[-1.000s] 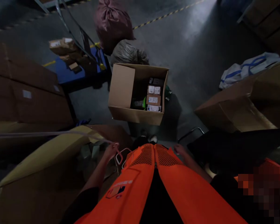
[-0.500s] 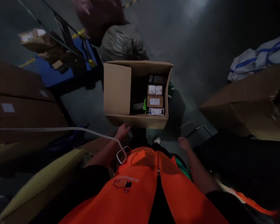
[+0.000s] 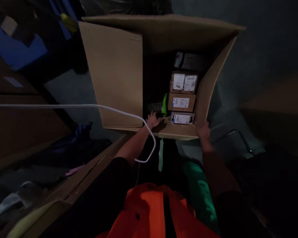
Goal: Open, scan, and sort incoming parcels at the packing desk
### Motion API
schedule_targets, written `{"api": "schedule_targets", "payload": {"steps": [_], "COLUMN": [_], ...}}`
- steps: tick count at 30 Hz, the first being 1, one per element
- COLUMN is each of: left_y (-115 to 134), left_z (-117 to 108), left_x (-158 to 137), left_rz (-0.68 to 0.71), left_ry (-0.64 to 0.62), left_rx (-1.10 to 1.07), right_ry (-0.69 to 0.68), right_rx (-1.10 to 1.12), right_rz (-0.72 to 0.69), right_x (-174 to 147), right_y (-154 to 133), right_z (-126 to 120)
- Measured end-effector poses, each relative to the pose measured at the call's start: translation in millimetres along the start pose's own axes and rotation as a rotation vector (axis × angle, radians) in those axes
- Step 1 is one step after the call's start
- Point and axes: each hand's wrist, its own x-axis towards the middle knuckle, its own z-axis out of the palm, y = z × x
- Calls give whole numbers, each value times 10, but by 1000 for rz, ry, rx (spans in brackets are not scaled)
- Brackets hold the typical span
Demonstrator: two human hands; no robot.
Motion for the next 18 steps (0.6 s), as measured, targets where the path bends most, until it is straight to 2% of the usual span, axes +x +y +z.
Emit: {"api": "schedule_targets", "payload": {"steps": [2,6,7,8,11,12,14,16,18], "left_y": [-207,-456,-512,-588,-993,-1182,-1576,-1903,-2089], "left_z": [-53,-266,-378,-526,-1160,-1404,-1852,-2164,-2293], "left_x": [-170,-873,-1073,-1261,-1646,-1690,-1627,-1375,-1000], "left_rz": [-60,115,104,33,-334,-388,-366,-373,-326], "left_ry": [83,348,398,423,469,573,778,812,733], "left_rx": [-4,-93,-94,-80,30,106,239,240,165], "right_ry": [16,-25,-40,-54,-82,-85,-83,-75,-61], "right_rx": [-45,-9,14,39,107,131,177,220,254], "right_rz": [-7,-23,-25,-22,5,15,28,38,38], "right_x": [151,390,434,470,521,519,483,400,254], "right_y": [84,324,376,419,491,499,503,505,517], "right_z": [29,-46,-78,-111,-187,-200,-205,-185,-151]}}
